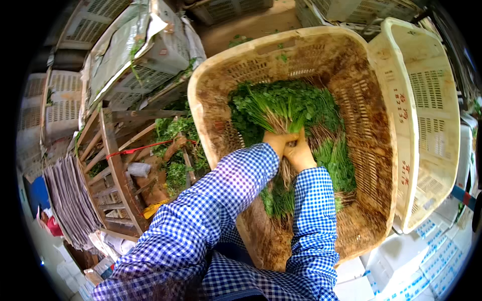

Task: The person sorts bunches of cilantro from a large basket, bundles them together, and packs them into a crate lined with newspaper.

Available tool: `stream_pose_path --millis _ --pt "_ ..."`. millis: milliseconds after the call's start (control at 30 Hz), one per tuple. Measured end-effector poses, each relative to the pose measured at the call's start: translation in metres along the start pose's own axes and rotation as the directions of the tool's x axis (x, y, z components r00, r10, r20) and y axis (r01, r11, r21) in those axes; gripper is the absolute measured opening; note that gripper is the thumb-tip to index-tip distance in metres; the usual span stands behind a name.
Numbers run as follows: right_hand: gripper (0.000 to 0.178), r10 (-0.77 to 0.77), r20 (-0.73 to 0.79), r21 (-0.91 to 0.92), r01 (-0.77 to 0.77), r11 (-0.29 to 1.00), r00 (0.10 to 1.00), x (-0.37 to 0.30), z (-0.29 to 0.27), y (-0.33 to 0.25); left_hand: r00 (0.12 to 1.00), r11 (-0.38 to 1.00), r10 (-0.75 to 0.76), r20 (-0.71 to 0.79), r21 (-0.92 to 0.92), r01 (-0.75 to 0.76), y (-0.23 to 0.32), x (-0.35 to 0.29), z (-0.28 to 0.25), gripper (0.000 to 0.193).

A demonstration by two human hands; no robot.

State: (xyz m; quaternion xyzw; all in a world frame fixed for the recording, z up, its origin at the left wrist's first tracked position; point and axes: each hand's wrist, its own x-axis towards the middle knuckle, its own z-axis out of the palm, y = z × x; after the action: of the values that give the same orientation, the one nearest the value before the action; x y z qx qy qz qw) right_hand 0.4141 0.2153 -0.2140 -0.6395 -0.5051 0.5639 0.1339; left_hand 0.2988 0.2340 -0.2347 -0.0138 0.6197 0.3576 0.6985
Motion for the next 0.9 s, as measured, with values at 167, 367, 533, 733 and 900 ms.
stream_pose_path --millis 167,367,533,733,900 --pt "0.071 -0.049 -0.120 -0.009 0.048 0.999 0.992 -0.049 0.000 -0.030 0.998 0.997 -0.031 -0.056 0.069 0.035 0.016 -0.012 -0.001 0.032" --pt "0.035 0.362 -0.519 0.659 0.092 0.747 0.775 -0.073 0.001 -0.016 0.991 0.974 -0.130 -0.020 -0.190 0.123 0.054 -0.050 0.018 0.022" --pt "0.062 0.128 -0.536 0.472 0.170 0.865 0.835 0.028 0.097 0.060 0.976 0.948 -0.207 -0.064 -0.261 0.184 0.058 -0.042 0.023 0.023" --pt "0.086 0.143 -0.206 -0.763 -0.251 0.595 0.968 0.058 0.158 0.067 0.982 0.962 -0.173 -0.080 -0.228 0.151 0.068 -0.048 0.011 0.030" --pt "0.092 0.291 0.023 -0.897 -0.109 0.429 0.957 0.054 0.144 0.052 0.997 0.978 -0.069 0.016 -0.197 0.071 0.103 -0.136 0.006 0.027"
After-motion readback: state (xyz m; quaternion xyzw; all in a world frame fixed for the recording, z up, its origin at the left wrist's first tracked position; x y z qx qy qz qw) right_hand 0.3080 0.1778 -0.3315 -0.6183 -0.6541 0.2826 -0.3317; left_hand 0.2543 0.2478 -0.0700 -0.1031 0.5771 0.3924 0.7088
